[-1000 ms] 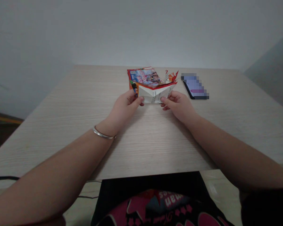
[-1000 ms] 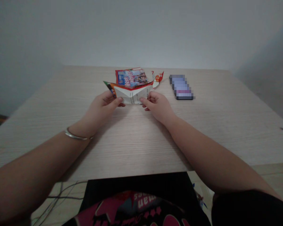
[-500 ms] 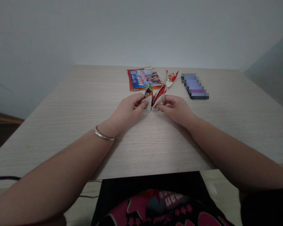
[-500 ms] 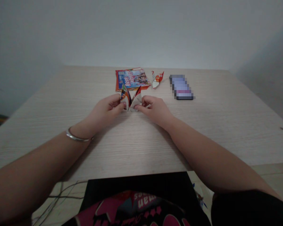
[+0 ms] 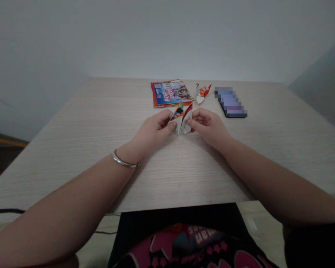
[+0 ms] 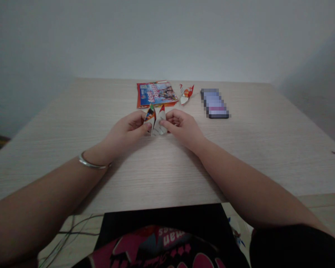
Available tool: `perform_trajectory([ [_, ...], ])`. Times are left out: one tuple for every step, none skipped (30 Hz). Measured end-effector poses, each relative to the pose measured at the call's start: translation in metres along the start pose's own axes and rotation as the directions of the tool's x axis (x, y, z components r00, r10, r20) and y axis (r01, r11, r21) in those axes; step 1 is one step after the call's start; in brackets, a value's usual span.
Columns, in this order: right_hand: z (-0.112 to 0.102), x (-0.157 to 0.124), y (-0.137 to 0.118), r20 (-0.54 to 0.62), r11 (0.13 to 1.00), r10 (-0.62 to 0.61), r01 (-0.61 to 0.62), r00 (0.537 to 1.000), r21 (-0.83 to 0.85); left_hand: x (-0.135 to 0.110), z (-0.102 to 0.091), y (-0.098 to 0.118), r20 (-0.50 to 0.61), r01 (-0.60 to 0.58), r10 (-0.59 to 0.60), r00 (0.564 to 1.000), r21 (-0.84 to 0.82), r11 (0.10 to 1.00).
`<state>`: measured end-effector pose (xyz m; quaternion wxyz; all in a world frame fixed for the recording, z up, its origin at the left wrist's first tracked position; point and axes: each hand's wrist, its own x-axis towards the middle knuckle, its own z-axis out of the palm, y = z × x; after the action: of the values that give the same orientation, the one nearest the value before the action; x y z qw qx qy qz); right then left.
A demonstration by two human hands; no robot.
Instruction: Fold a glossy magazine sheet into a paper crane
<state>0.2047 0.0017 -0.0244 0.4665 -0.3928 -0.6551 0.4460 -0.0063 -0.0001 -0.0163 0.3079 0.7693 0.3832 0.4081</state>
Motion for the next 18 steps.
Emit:
perform_trajectory([
  [0.0000, 0.0006, 0.0004, 0.001, 1.000, 0.000, 0.000, 1.000, 0.009, -0.0003, 0.0005, 0.0001, 0.003, 0.007, -0.007, 1.000, -0.006, 1.000],
  [0.0000, 0.0013, 0.0008, 0.002, 1.000, 0.003, -0.003, 1.000, 0.002, -0.0005, 0.0011, 0.0002, 0.012, 0.015, -0.015, 1.000, -0.020, 1.000],
  [-0.0002, 0.0018, 0.0012, 0.004, 1.000, 0.006, -0.006, 1.000, -0.014, -0.0005, 0.0019, 0.0004, 0.014, 0.025, -0.024, 1.000, -0.043, 0.999],
  [-0.0003, 0.0023, 0.0017, 0.008, 0.999, 0.009, -0.008, 1.000, -0.035, -0.0003, 0.0027, 0.0005, -0.003, 0.027, -0.027, 1.000, -0.075, 0.997],
  [-0.0003, 0.0025, 0.0021, 0.012, 0.998, 0.009, -0.008, 1.000, -0.060, 0.0000, 0.0036, 0.0008, -0.030, 0.022, -0.026, 0.999, -0.113, 0.993],
  [-0.0001, 0.0027, 0.0024, 0.016, 0.997, 0.008, -0.006, 1.000, -0.079, 0.0005, 0.0043, 0.0011, -0.062, 0.011, -0.021, 0.998, -0.152, 0.988],
  [0.0003, 0.0027, 0.0027, 0.024, 0.996, 0.006, -0.004, 1.000, -0.089, 0.0011, 0.0048, 0.0014, -0.094, -0.006, -0.012, 0.995, -0.185, 0.983],
  [0.0010, 0.0026, 0.0028, 0.032, 0.996, 0.004, -0.001, 0.999, -0.088, 0.0017, 0.0051, 0.0019, -0.121, -0.023, -0.002, 0.993, -0.208, 0.978],
  [0.0019, 0.0025, 0.0028, 0.039, 0.997, 0.001, 0.002, 0.999, -0.077, 0.0023, 0.0051, 0.0024, -0.140, -0.039, 0.008, 0.990, -0.222, 0.974],
  [0.0029, 0.0025, 0.0026, 0.042, 0.998, -0.004, 0.006, 0.999, -0.056, 0.0028, 0.0050, 0.0028, -0.150, -0.052, 0.017, 0.989, -0.230, 0.972],
  [0.0040, 0.0024, 0.0023, 0.042, 1.000, -0.010, 0.011, 0.999, -0.026, 0.0032, 0.0047, 0.0032, -0.154, -0.061, 0.024, 0.988, -0.238, 0.969],
  [0.0049, 0.0024, 0.0017, 0.037, 1.000, -0.018, 0.018, 0.999, 0.009, 0.0035, 0.0045, 0.0035, -0.157, -0.068, 0.030, 0.987, -0.243, 0.968],
  [0.0057, 0.0023, 0.0010, 0.027, 0.999, -0.029, 0.027, 0.999, 0.044, 0.0036, 0.0042, 0.0037, -0.157, -0.074, 0.036, 0.987, -0.244, 0.967],
  [0.0063, 0.0023, 0.0002, 0.013, 0.997, -0.040, 0.039, 0.999, 0.072, 0.0035, 0.0041, 0.0037, -0.156, -0.080, 0.042, 0.987, -0.241, 0.967],
  [0.0067, 0.0023, -0.0008, -0.003, 0.995, -0.052, 0.052, 0.999, 0.085, 0.0032, 0.0042, 0.0038, -0.153, -0.083, 0.048, 0.987, -0.231, 0.969],
  [0.0069, 0.0022, -0.0017, -0.019, 0.995, -0.063, 0.065, 0.998, 0.081, 0.0027, 0.0044, 0.0038, -0.150, -0.084, 0.052, 0.987, -0.213, 0.974],
  [0.0071, 0.0021, -0.0028, -0.031, 0.995, -0.074, 0.076, 0.997, 0.061, 0.0022, 0.0048, 0.0040, -0.148, -0.082, 0.054, 0.988, -0.190, 0.978],
  [0.0073, 0.0018, -0.0038, -0.040, 0.996, -0.083, 0.084, 0.996, 0.034, 0.0015, 0.0053, 0.0043, -0.151, -0.079, 0.053, 0.987, -0.168, 0.983],
])
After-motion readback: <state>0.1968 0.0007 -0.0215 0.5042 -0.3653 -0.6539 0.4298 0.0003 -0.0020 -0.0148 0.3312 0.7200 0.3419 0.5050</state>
